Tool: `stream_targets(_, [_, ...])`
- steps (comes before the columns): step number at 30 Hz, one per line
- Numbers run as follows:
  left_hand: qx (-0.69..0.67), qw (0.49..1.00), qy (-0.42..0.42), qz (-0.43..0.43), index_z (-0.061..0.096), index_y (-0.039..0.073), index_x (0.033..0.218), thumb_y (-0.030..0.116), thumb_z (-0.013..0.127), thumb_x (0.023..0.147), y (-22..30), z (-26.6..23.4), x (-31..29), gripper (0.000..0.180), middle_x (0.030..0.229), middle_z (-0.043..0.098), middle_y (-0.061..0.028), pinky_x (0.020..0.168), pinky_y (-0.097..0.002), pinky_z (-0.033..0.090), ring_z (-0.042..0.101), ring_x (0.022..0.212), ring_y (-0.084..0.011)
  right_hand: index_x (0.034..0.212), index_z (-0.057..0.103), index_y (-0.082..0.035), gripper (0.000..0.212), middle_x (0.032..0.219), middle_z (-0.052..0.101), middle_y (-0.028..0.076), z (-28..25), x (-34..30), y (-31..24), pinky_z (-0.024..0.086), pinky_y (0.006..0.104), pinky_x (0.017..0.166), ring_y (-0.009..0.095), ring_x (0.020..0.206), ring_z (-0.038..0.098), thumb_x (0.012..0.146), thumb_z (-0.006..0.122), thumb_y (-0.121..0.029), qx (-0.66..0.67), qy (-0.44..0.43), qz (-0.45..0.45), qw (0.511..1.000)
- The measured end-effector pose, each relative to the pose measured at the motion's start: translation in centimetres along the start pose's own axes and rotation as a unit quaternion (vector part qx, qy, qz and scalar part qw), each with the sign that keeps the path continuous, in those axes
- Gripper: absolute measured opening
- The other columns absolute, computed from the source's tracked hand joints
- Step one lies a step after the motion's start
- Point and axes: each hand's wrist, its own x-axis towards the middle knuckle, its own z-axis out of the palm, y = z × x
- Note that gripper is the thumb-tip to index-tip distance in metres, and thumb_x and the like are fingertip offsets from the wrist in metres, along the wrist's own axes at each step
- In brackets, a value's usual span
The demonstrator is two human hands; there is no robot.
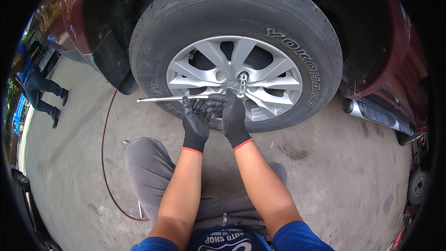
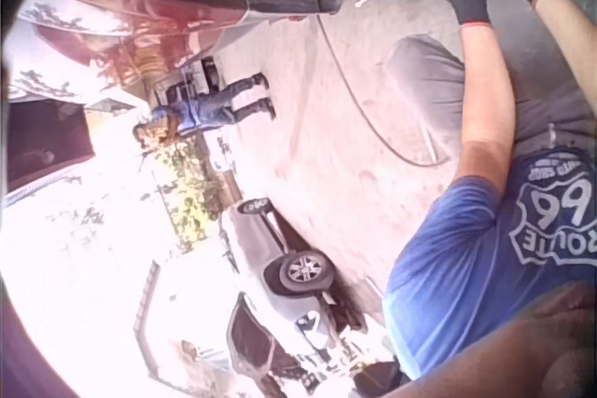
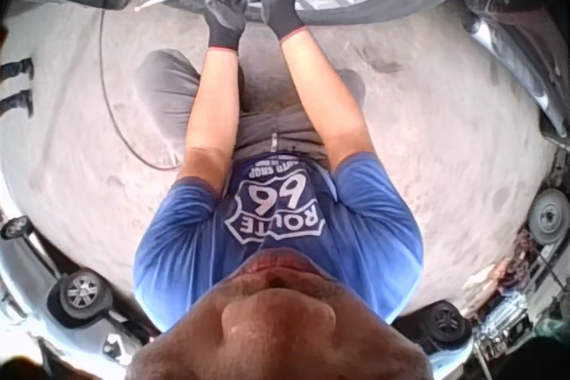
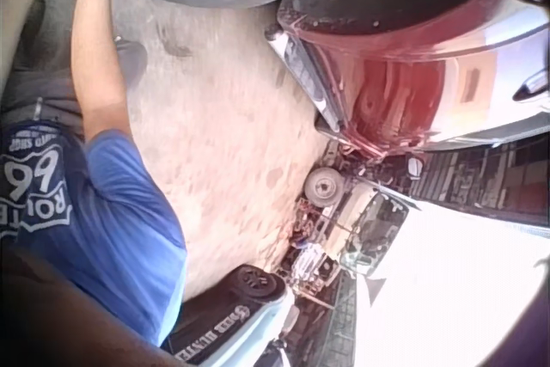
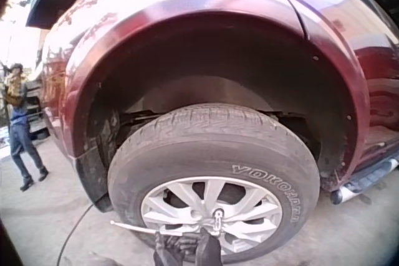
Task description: The person kneels beside a raised vehicle and uses a torque wrench to tighten the lug nuts on a car wheel. They then switch to an impact wrench to further secure the nuts before finishing with the torque wrench again.
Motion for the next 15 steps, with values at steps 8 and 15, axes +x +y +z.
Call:
stream_targets(8, [0.231,0.965,0.111,0.062,0.054,0.002,0.128,0.024,0.059,0.108,3.6,4.3,2.2,0.030,0.108,0.066,-0.0094,0.077,-0.0335,0.056,0.066,0.086,-0.0182,0.101,0.074,0.004,0.061,0.082,0.073,0.011,-1.4,-1.7,-3.2,0.050,0.0288,0.062,0.016,0.065,0.065,0.110,0.039,-0.045,-0.097,-0.043,-0.013,0.994])
stream_targets(15, [0.582,0.698,-0.062,0.413,0.063,-0.002,0.110,0.033,0.064,0.100,8.0,17.0,-0.3,0.036,0.083,0.068,-0.0175,0.069,-0.0470,0.051,0.068,0.075,-0.0353,0.107,0.072,0.003,0.039,0.088,0.075,0.013,-2.4,-2.2,-3.8,0.053,0.0294,0.064,0.017,0.070,0.068,0.107,0.046,-0.025,-0.120,-0.071,-0.087,0.986])
